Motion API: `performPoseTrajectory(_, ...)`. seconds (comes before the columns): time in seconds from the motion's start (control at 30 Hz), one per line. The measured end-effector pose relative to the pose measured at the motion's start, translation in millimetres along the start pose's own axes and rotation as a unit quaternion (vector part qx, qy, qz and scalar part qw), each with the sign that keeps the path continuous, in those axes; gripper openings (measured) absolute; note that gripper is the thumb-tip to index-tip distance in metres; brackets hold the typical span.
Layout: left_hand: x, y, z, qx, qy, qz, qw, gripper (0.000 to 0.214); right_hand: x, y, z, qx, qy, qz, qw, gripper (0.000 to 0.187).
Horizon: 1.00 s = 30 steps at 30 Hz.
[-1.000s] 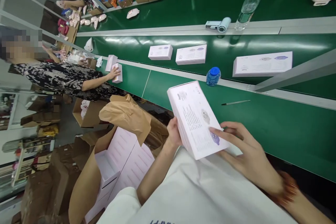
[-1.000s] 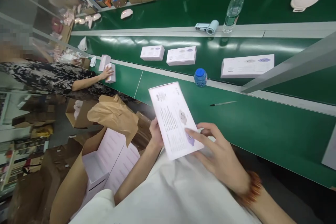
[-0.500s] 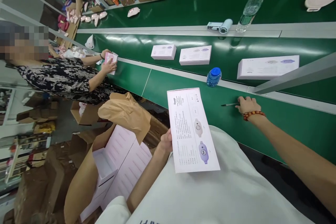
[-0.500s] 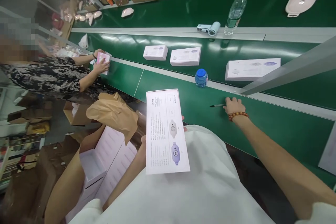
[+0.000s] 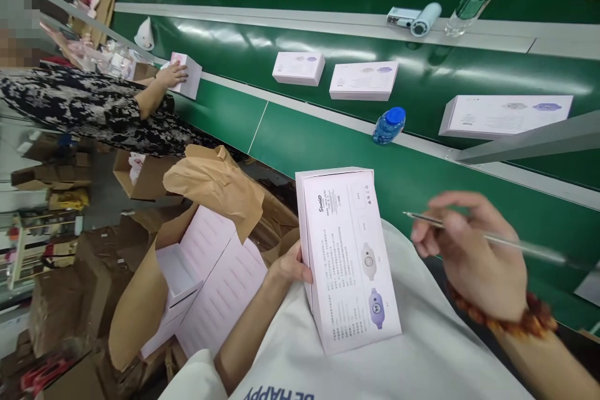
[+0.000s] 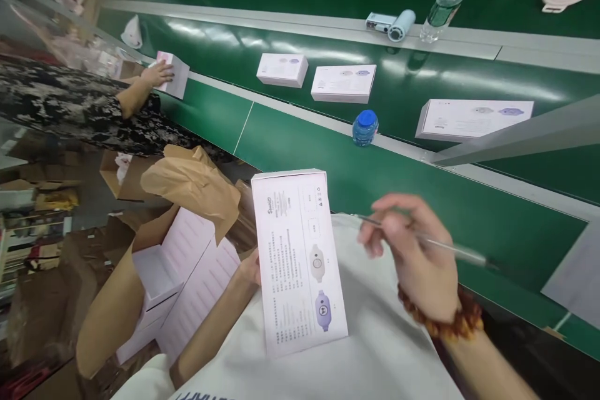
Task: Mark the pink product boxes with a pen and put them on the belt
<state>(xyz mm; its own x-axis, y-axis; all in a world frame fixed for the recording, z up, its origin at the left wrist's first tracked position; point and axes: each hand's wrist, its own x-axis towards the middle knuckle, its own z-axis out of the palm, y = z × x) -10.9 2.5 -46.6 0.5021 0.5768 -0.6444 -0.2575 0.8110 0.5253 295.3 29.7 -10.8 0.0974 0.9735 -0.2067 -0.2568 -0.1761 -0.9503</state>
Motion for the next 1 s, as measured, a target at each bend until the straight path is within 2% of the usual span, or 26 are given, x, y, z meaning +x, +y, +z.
performPoseTrajectory(0.07,-3.9,3.4,-0.5,-0.004,-0.022,-0.018,1.000,0.076,-24.6,-16.9,18.0,0.038,-0.035,-0.021,0.998,0.002)
performPoseTrajectory(0.17,-8.8,8.9,0.2,-0.002,-0.042,-0.048,0.998,0.065,-45.4,-23.4,37.3,0.039,-0.018,-0.049,0.998,0.021)
performPoseTrajectory(0.3,-10.7,10.5,3.9,0.001,-0.032,-0.064,0.997,0.068,-51.4,-16.6,49.3,-0.006,0.035,-0.077,0.996,0.039)
performPoseTrajectory(0.43,-7.2,10.0,8.5,-0.001,-0.040,-0.056,0.998,0.064,-53.2,-12.3,52.5,-0.034,0.064,-0.071,0.995,0.043)
performPoseTrajectory(0.63,-1.8,17.8,14.8,-0.002,-0.099,-0.039,0.994,0.047,-54.9,-9.8,54.2,-0.063,0.088,-0.058,0.992,0.043)
performPoseTrajectory(0.8,-2.8,23.2,21.3,0.003,-0.079,-0.036,0.996,0.052,-54.5,-10.9,54.3,-0.101,0.097,-0.068,0.988,0.041)
performPoseTrajectory(1.0,-1.9,25.8,26.3,0.007,-0.106,-0.040,0.994,0.053,-53.4,-9.3,54.2,-0.137,0.108,-0.084,0.981,0.046)
